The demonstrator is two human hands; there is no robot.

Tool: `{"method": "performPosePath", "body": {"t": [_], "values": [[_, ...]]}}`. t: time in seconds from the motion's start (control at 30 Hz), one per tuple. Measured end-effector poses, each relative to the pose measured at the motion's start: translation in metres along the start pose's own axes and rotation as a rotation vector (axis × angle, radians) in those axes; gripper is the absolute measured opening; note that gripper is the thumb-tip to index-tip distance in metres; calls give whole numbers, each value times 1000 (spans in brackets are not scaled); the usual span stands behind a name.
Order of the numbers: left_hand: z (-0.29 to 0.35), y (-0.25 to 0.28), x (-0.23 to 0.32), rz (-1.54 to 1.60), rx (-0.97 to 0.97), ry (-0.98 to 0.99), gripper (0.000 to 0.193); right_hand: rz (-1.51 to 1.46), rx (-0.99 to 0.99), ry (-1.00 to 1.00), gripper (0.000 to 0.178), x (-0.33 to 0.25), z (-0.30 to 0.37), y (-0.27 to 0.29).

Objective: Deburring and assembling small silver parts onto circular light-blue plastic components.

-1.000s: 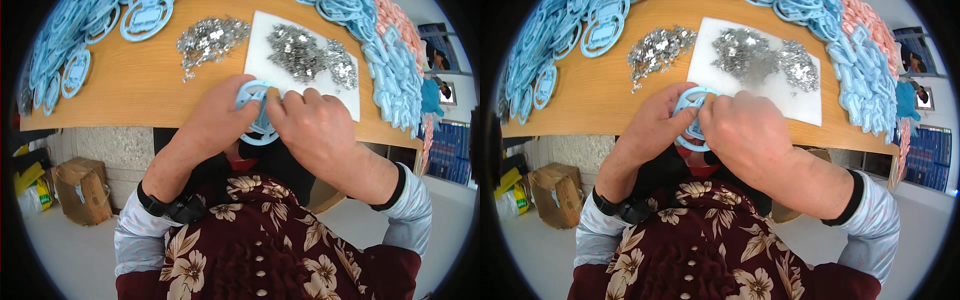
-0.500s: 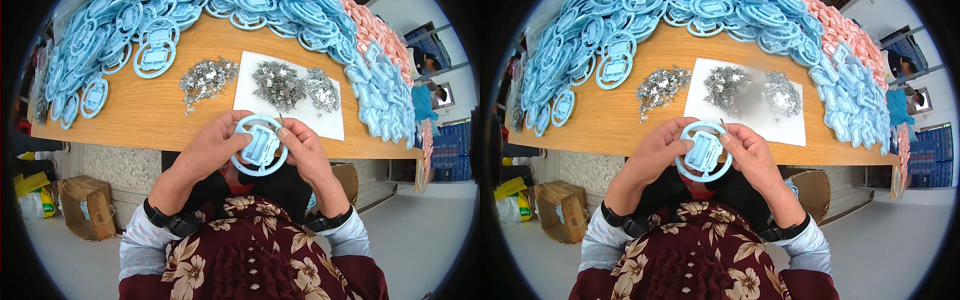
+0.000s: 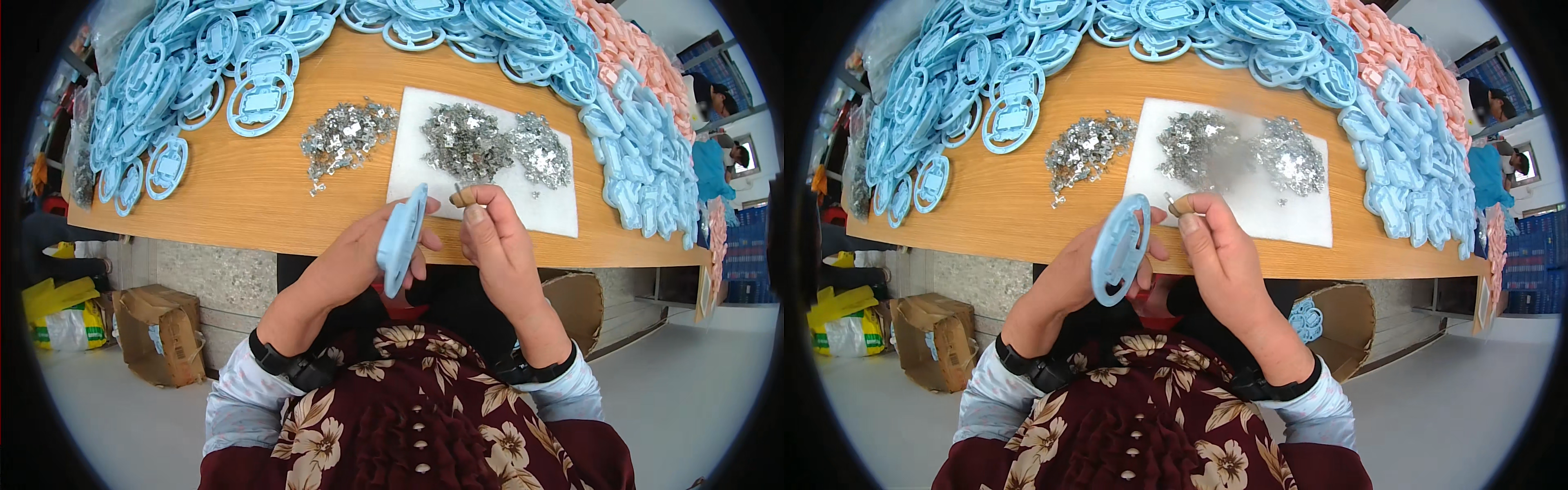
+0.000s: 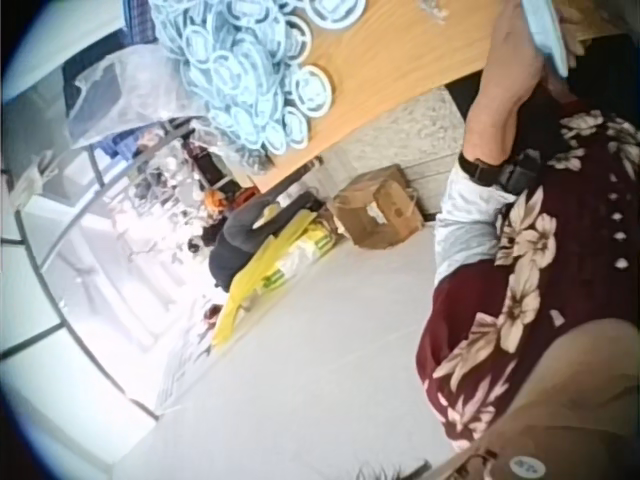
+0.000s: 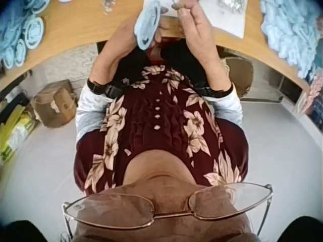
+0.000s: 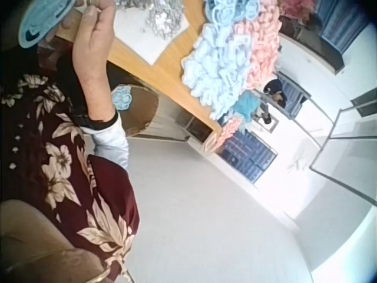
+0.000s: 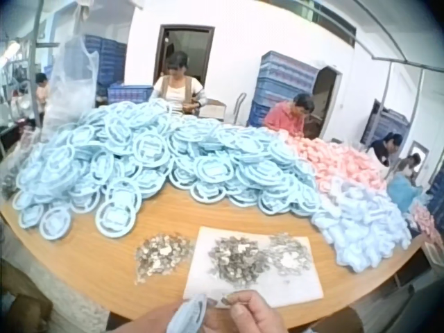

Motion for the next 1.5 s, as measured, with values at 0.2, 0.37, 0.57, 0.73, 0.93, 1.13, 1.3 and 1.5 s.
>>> {"method": "performPosePath", "body": {"t": [0.2, 0.37, 0.57, 0.73, 0.93, 1.13, 1.3, 1.5], "values": [[0, 7, -14, 296, -80, 25, 50, 95, 19, 161, 15, -3, -4, -23], [0, 6, -17, 369, -23, 4, 46, 79, 14, 154, 20, 2, -10, -27], [-3, 4, -12, 387, -59, 2, 46, 176, 53, 99, 25, 3, -14, -24], [6, 10, -11, 154, -108, 98, 46, -8, -59, -117, 22, 11, -23, -19], [20, 16, -12, 72, -112, 61, 44, -48, -233, -201, 19, -6, -18, 0], [36, 41, 7, 309, 2, 4, 46, 486, 83, 22, 20, -12, -30, 26], [36, 44, 3, 206, 106, -53, 44, 758, 276, 220, 16, -6, -43, 45], [31, 33, 9, 131, 127, -9, 40, 847, 275, 177, 16, 0, -38, 40]]}}
Point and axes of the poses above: each hand's wrist, its own z-axis away from the middle knuckle, its own y-axis out of the back of the hand, x = y × z, the point moved 2 cm from there along -z, towards the middle knuckle, and after that the axes turned 3 degrees about -y, right-handed, at the moved point
